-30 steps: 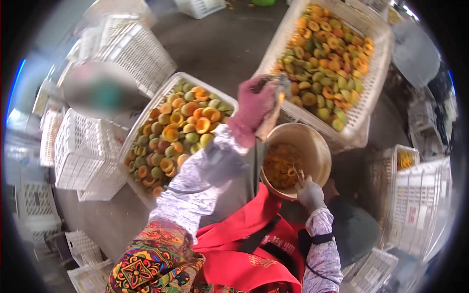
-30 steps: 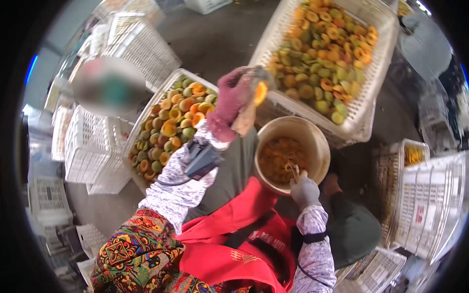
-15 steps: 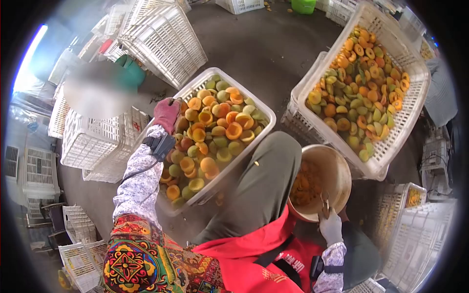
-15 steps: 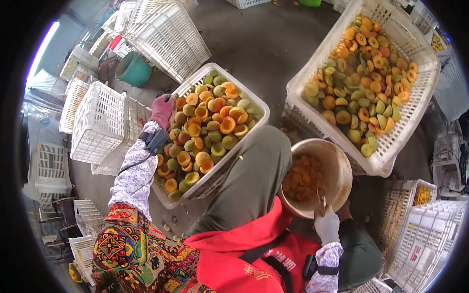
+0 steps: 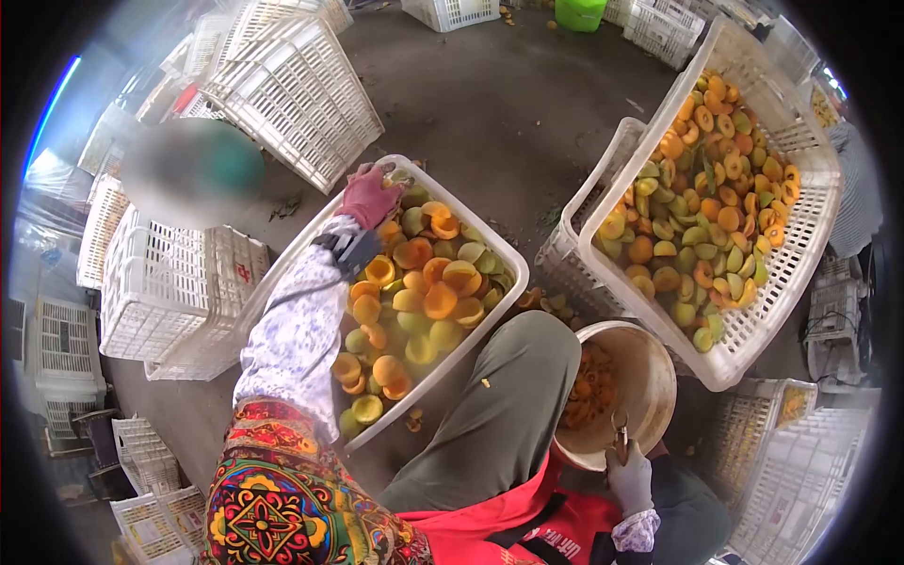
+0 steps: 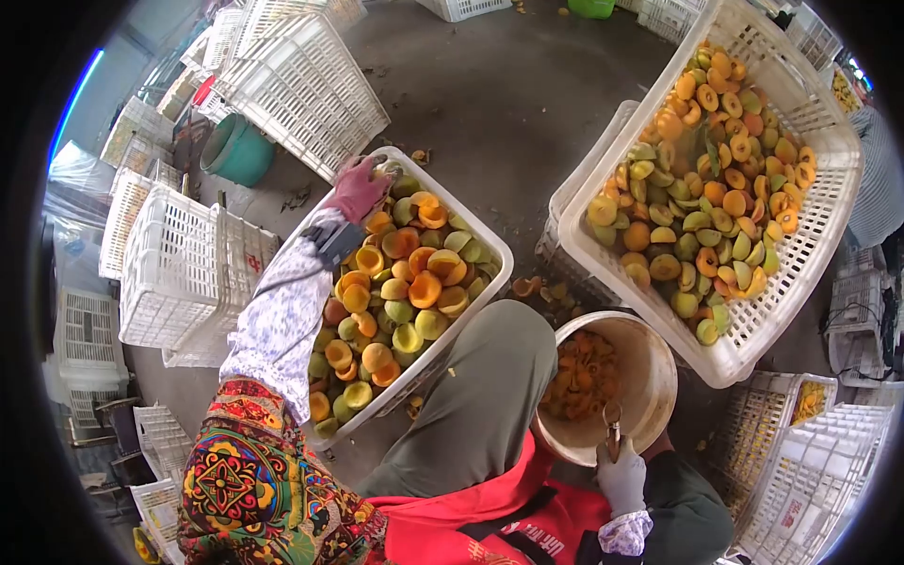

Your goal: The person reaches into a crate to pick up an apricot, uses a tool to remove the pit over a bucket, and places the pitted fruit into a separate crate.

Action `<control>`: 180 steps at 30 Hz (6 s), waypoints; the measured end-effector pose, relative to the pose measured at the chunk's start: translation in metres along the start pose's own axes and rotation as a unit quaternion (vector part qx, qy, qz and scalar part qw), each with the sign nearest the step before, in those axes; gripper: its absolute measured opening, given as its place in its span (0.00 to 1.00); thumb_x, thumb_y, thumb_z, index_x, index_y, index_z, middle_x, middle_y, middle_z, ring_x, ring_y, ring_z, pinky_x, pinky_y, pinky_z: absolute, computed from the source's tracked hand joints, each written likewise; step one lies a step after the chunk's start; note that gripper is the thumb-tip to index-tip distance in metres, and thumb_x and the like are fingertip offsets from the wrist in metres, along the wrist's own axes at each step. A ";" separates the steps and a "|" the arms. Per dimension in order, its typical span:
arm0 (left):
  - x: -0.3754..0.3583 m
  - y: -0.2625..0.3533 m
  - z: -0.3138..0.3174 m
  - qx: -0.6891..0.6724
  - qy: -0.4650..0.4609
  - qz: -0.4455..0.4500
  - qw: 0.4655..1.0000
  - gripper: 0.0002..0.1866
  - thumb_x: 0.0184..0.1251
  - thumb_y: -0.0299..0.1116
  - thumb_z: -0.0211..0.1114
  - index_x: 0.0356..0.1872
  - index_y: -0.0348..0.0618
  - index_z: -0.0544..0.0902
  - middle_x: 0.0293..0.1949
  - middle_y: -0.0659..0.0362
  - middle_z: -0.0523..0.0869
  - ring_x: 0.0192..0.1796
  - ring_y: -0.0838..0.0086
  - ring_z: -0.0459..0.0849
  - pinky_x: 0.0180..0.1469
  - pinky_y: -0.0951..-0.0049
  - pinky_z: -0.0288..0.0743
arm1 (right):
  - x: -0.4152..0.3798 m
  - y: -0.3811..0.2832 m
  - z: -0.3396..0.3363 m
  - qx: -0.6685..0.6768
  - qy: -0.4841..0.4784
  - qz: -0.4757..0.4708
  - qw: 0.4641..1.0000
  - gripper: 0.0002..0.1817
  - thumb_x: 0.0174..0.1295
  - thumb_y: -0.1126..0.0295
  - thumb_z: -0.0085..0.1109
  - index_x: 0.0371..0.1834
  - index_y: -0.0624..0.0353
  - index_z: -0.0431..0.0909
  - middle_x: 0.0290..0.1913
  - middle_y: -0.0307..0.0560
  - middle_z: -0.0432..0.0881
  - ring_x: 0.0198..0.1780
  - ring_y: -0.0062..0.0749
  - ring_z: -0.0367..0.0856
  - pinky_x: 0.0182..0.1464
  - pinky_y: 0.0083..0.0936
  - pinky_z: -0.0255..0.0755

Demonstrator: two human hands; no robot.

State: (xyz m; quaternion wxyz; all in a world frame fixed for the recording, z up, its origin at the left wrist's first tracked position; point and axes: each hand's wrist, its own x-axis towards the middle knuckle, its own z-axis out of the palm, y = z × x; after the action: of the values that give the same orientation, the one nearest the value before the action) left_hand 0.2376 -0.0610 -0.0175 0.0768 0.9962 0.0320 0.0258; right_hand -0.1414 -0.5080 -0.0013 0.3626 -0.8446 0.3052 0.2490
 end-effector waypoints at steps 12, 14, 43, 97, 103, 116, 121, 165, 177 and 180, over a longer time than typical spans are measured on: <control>-0.024 -0.026 0.015 -0.074 0.021 0.021 0.997 0.15 0.61 0.42 0.61 0.40 0.41 0.84 0.47 0.46 0.83 0.50 0.50 0.81 0.54 0.58 0.73 | 0.012 -0.006 0.005 0.018 0.040 -0.093 0.995 0.12 0.61 0.68 0.56 0.42 0.65 0.74 0.19 0.54 0.80 0.22 0.42 0.83 0.26 0.36 0.73; -0.019 -0.025 0.013 -0.054 0.004 0.022 0.998 0.15 0.63 0.41 0.59 0.41 0.41 0.84 0.46 0.46 0.83 0.49 0.50 0.81 0.54 0.58 0.74 | 0.018 -0.003 0.007 0.021 0.053 -0.110 0.992 0.11 0.62 0.68 0.56 0.43 0.65 0.74 0.18 0.53 0.79 0.20 0.40 0.82 0.24 0.35 0.73; -0.101 -0.020 -0.042 0.006 0.034 0.034 0.999 0.13 0.59 0.38 0.62 0.45 0.52 0.83 0.49 0.53 0.82 0.53 0.56 0.79 0.56 0.57 0.71 | -0.013 0.000 -0.003 0.103 0.041 -0.076 0.991 0.10 0.63 0.70 0.57 0.42 0.65 0.72 0.19 0.54 0.78 0.17 0.41 0.81 0.21 0.34 0.72; -0.191 0.301 -0.078 -0.771 -0.517 0.128 0.350 0.27 0.68 0.35 0.61 0.66 0.38 0.66 0.53 0.51 0.79 0.47 0.59 0.83 0.52 0.59 0.78 | -0.028 -0.081 -0.081 0.004 0.349 -0.384 0.855 0.14 0.58 0.63 0.62 0.38 0.62 0.74 0.20 0.51 0.78 0.23 0.48 0.80 0.28 0.37 0.73; -0.225 0.301 -0.050 -0.812 -0.410 0.106 0.401 0.22 0.72 0.38 0.56 0.62 0.39 0.69 0.50 0.50 0.80 0.49 0.61 0.82 0.51 0.61 0.77 | -0.032 -0.088 -0.059 -0.015 0.364 -0.404 0.839 0.15 0.60 0.63 0.59 0.41 0.62 0.73 0.16 0.50 0.77 0.20 0.42 0.79 0.23 0.36 0.71; -0.235 0.311 -0.026 -0.804 -0.338 0.141 0.469 0.21 0.72 0.41 0.54 0.59 0.38 0.71 0.48 0.50 0.80 0.47 0.59 0.82 0.49 0.60 0.79 | -0.017 -0.075 -0.041 -0.051 0.301 -0.341 0.889 0.19 0.56 0.63 0.58 0.46 0.65 0.70 0.18 0.54 0.78 0.23 0.47 0.81 0.25 0.41 0.73; -0.242 0.312 -0.023 -0.786 -0.314 0.160 0.508 0.20 0.73 0.42 0.54 0.57 0.38 0.72 0.48 0.49 0.81 0.47 0.58 0.83 0.48 0.60 0.79 | -0.010 -0.072 -0.036 0.013 0.235 -0.303 0.923 0.21 0.53 0.65 0.59 0.48 0.66 0.69 0.23 0.60 0.80 0.28 0.53 0.82 0.32 0.44 0.75; -0.250 0.349 -0.029 -0.718 -0.473 -0.003 0.512 0.25 0.70 0.56 0.55 0.31 0.41 0.78 0.25 0.54 0.80 0.25 0.64 0.82 0.28 0.66 0.78 | -0.042 -0.055 -0.046 0.393 -0.109 -0.147 0.901 0.10 0.65 0.69 0.47 0.38 0.66 0.70 0.20 0.41 0.75 0.15 0.24 0.74 0.19 0.21 0.69; -0.242 0.355 -0.028 -0.646 -0.529 0.124 0.536 0.22 0.71 0.47 0.60 0.26 0.37 0.80 0.22 0.56 0.81 0.23 0.72 0.80 0.25 0.73 0.75 | -0.024 -0.029 -0.047 0.410 -0.190 -0.145 0.880 0.10 0.63 0.67 0.50 0.30 0.64 0.74 0.18 0.41 0.75 0.15 0.26 0.74 0.19 0.23 0.69; -0.247 0.362 -0.023 -0.676 -0.458 0.083 0.571 0.21 0.70 0.47 0.61 0.28 0.37 0.79 0.23 0.57 0.80 0.23 0.72 0.80 0.24 0.72 0.75 | -0.018 -0.028 -0.042 0.437 -0.179 -0.131 0.872 0.10 0.63 0.67 0.51 0.32 0.63 0.74 0.19 0.42 0.76 0.16 0.26 0.75 0.20 0.23 0.69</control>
State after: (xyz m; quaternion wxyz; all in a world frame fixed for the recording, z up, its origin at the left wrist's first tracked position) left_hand 0.0115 -0.4317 0.0499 0.7301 0.5310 -0.1168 -0.4139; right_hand -0.1260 -0.5185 0.0491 0.7722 -0.5736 0.1993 0.1870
